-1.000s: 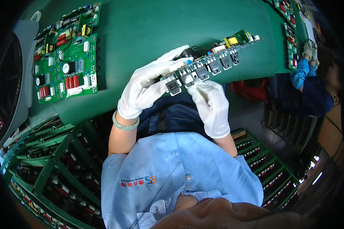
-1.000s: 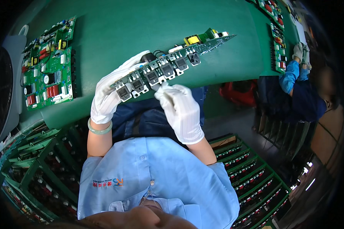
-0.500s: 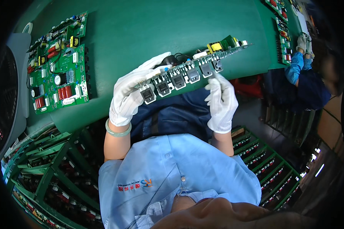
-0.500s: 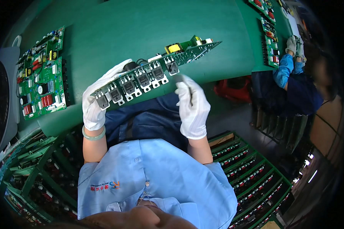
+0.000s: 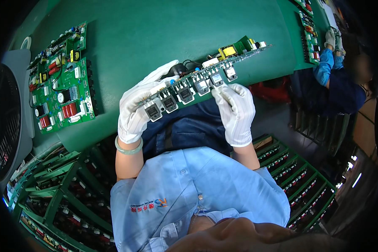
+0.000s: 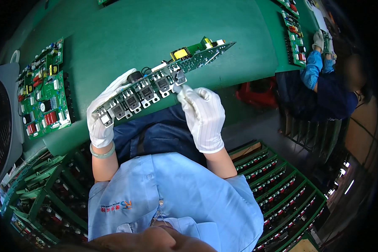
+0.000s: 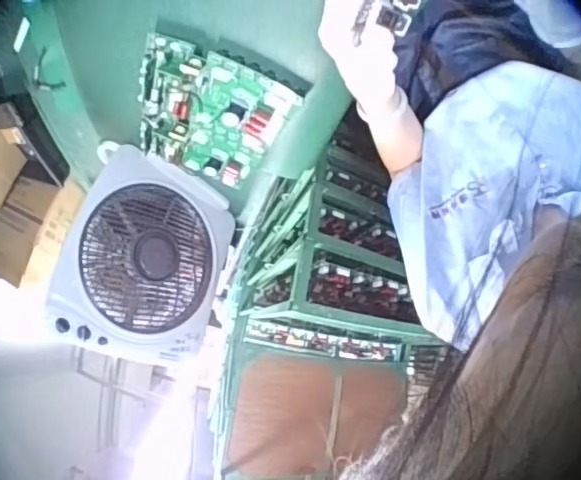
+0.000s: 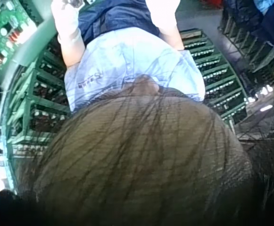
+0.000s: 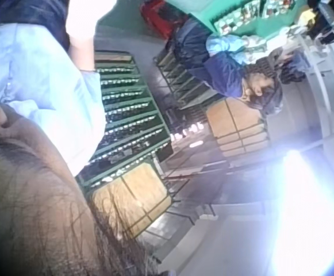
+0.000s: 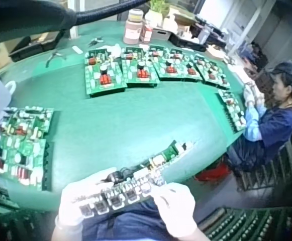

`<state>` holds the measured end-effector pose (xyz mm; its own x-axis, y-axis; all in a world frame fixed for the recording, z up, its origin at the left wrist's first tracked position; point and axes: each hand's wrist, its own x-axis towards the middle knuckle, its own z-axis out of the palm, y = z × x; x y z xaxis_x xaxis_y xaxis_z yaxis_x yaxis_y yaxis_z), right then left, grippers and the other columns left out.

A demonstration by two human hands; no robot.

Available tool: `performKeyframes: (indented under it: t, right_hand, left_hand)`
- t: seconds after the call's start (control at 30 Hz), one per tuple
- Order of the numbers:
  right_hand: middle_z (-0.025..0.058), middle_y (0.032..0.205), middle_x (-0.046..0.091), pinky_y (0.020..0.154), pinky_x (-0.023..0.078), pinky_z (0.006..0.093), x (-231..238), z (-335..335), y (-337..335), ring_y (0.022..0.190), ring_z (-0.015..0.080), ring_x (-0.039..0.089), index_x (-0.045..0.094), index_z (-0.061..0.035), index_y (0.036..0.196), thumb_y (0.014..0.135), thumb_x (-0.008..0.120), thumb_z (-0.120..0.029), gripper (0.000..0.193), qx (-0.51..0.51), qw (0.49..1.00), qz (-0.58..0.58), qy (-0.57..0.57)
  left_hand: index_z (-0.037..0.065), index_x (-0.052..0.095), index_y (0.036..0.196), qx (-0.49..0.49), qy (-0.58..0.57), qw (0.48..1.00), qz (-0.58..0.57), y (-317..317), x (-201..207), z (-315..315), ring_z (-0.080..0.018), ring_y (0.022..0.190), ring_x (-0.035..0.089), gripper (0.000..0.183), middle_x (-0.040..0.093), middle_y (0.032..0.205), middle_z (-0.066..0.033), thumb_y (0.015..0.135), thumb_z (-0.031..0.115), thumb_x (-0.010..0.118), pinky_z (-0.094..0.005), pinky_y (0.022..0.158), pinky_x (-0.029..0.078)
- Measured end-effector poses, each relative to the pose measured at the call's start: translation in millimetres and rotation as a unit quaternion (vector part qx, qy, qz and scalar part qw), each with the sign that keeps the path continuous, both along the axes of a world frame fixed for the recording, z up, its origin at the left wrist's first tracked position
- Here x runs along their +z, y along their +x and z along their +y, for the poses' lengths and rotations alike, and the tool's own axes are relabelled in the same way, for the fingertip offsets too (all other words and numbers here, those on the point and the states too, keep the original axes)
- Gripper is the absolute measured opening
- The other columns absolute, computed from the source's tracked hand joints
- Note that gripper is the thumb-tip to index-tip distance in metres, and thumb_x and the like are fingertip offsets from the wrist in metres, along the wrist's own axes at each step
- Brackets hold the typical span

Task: The person picks up green circuit boards from a workbench, turns them over to inspect both sides, and wipes the surface with a small cloth. The person handles the boards one at a time, placing them back on the table or into a nearby rack after inspection.

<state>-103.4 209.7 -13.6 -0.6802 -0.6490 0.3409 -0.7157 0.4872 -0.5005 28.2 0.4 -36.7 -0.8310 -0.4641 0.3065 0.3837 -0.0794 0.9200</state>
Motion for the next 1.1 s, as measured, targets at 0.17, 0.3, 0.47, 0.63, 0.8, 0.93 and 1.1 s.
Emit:
performKeyframes:
  t: [0.17,0.3,0.47,0.63,0.8,0.93,1.1]
  right_hand:
    - [0.0134,0.093,0.067,0.077,0.052,0.0369,-3,0,1,0.088,0.0296,0.064,0.071,-0.0012,0.096,0.076,0.080,-0.003,0.022,0.000,1.000,-0.014,-0.004]
    - [0.0141,0.096,0.067,0.076,0.052,0.0362,-5,3,2,0.087,0.0295,0.064,0.071,-0.0013,0.094,0.076,0.081,-0.004,0.021,0.034,0.999,0.014,-0.005]
    - [0.0119,0.089,0.069,0.071,0.053,0.0356,-11,3,-15,0.079,0.0262,0.064,0.072,-0.0015,0.093,0.077,0.079,-0.002,0.018,-0.063,0.997,-0.002,-0.052]
    - [0.0132,0.100,0.072,0.075,0.055,0.0280,-5,14,-7,0.081,0.0157,0.067,0.065,0.0046,0.115,0.093,0.066,-0.004,0.024,-0.105,0.954,-0.253,-0.122]
    - [0.0131,0.103,0.072,0.077,0.056,0.0279,4,6,1,0.083,0.0147,0.069,0.065,0.0052,0.113,0.094,0.065,-0.007,0.022,-0.100,0.946,-0.295,-0.088]
    - [0.0152,0.103,0.071,0.077,0.056,0.0298,2,5,1,0.085,0.0236,0.072,0.065,0.0029,0.106,0.093,0.067,-0.009,0.018,-0.062,0.968,-0.238,-0.043]
    - [0.0160,0.105,0.071,0.076,0.057,0.0319,-1,4,5,0.086,0.0264,0.072,0.065,0.0016,0.105,0.092,0.067,-0.008,0.016,-0.029,0.969,-0.240,-0.048]
  left_hand:
    - [0.001,0.067,0.122,0.001,0.007,1.000,-0.005,1,2,1,-0.0508,0.124,0.053,0.046,0.068,0.117,-0.0241,0.090,0.032,0.056,-0.0550,0.105,0.040]
    - [0.001,0.067,0.122,-0.003,0.001,1.000,-0.018,1,1,0,-0.0508,0.124,0.053,0.044,0.068,0.118,-0.0240,0.089,0.028,0.056,-0.0549,0.105,0.040]
    - [0.003,0.067,0.123,0.000,0.032,0.999,-0.012,0,3,1,-0.0508,0.125,0.053,0.043,0.068,0.118,-0.0236,0.088,0.026,0.056,-0.0546,0.106,0.040]
    - [0.002,0.069,0.120,0.004,-0.004,1.000,-0.005,-1,3,0,-0.0505,0.124,0.054,0.044,0.068,0.117,-0.0232,0.090,0.031,0.057,-0.0546,0.106,0.040]
    - [0.000,0.068,0.119,0.005,0.001,1.000,-0.015,0,2,1,-0.0506,0.124,0.054,0.047,0.068,0.117,-0.0230,0.090,0.035,0.057,-0.0546,0.106,0.040]
    - [-0.001,0.068,0.119,0.004,0.021,0.999,-0.024,1,3,2,-0.0504,0.123,0.054,0.045,0.069,0.116,-0.0232,0.089,0.031,0.057,-0.0542,0.106,0.040]
    - [-0.002,0.069,0.118,0.002,0.001,1.000,-0.017,1,1,0,-0.0503,0.123,0.055,0.044,0.069,0.115,-0.0238,0.087,0.028,0.058,-0.0541,0.106,0.040]
